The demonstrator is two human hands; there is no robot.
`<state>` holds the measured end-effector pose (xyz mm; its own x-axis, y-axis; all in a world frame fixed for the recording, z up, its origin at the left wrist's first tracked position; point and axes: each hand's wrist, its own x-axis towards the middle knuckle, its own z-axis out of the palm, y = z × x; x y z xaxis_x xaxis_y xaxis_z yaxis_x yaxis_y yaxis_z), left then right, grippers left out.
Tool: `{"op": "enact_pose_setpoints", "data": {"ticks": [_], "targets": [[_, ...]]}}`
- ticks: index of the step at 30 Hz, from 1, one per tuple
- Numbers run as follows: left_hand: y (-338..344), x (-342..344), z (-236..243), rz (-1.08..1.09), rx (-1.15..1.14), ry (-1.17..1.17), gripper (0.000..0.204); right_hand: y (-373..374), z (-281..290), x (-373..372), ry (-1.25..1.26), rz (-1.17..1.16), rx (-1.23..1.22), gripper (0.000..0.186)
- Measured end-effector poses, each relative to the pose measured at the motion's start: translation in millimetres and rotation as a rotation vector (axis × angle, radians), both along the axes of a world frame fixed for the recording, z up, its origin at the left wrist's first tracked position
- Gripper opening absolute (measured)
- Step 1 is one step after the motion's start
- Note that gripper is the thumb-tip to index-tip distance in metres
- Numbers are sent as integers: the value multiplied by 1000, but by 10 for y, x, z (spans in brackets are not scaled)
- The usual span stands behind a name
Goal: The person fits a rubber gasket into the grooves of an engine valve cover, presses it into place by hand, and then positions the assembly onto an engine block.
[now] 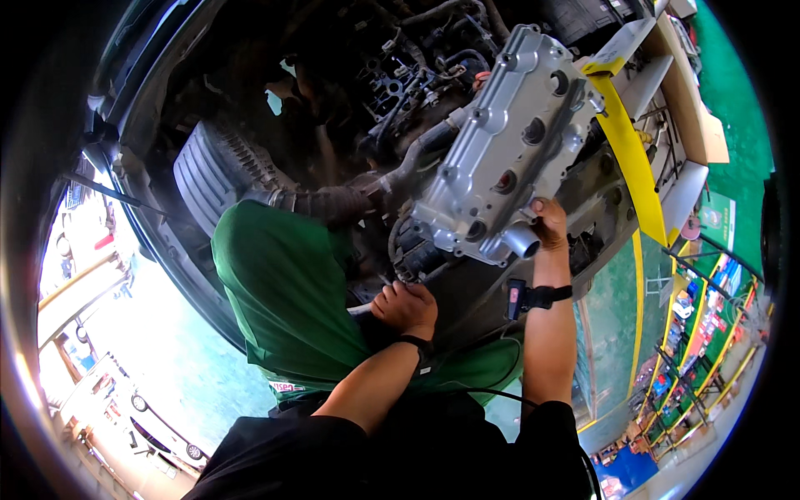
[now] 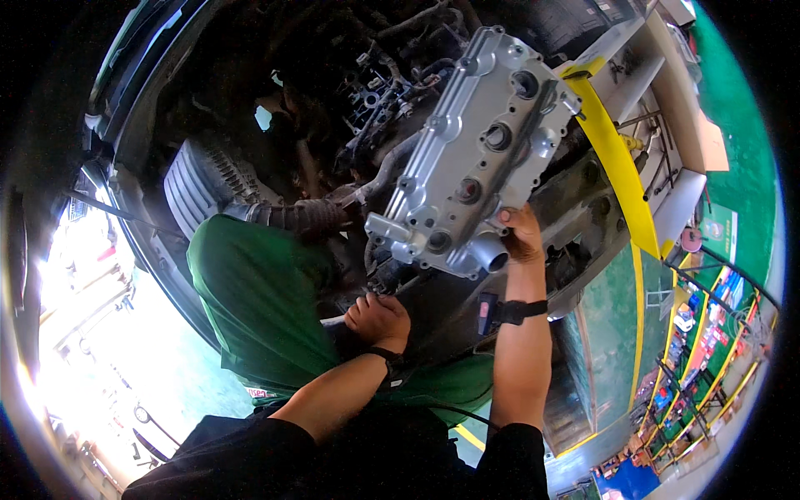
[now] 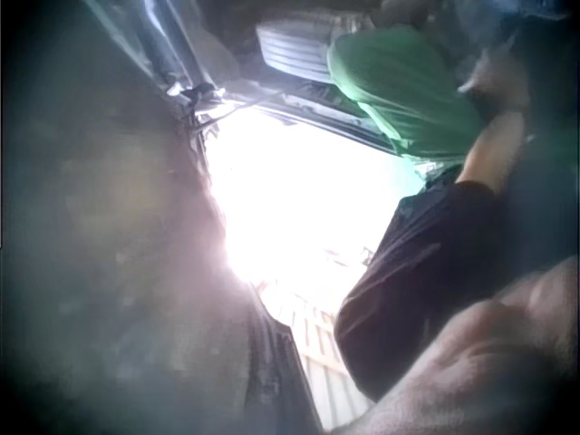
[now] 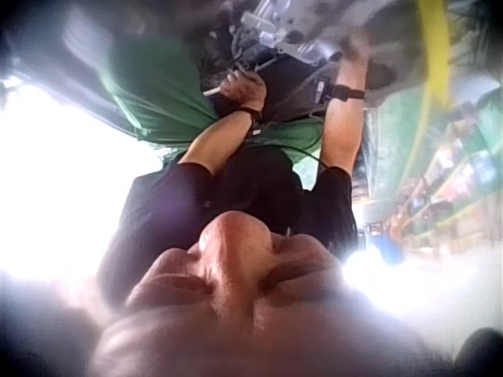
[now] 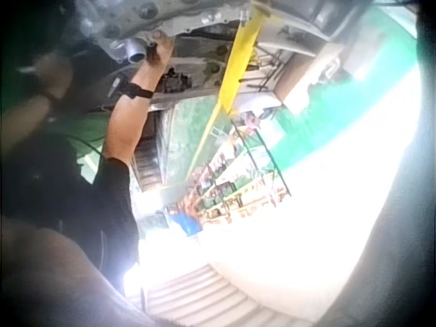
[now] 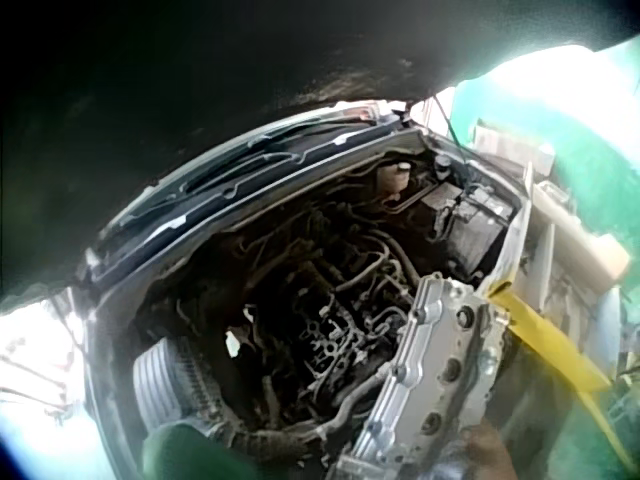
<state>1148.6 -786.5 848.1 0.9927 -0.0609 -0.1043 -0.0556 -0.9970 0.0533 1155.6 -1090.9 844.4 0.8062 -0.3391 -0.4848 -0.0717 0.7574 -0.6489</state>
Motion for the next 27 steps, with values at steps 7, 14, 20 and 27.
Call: {"op": "enact_pose_setpoints", "data": {"ticks": [7,14,20,27], "targets": [[21,34,68,25,-29,96,26,61,509,-674,86,-164,-72,49],[116,656,-199,124,-290,1230,41,569,1654,-713,32,-160,-98,41],[-510,1584,-218,-281,-1054,958,39,573,2112,-1098,265,-146,-308,46],[-664,2476,1407,-287,-1466,1805,67,1066,2705,-969,798,-277,-629,57]]}}
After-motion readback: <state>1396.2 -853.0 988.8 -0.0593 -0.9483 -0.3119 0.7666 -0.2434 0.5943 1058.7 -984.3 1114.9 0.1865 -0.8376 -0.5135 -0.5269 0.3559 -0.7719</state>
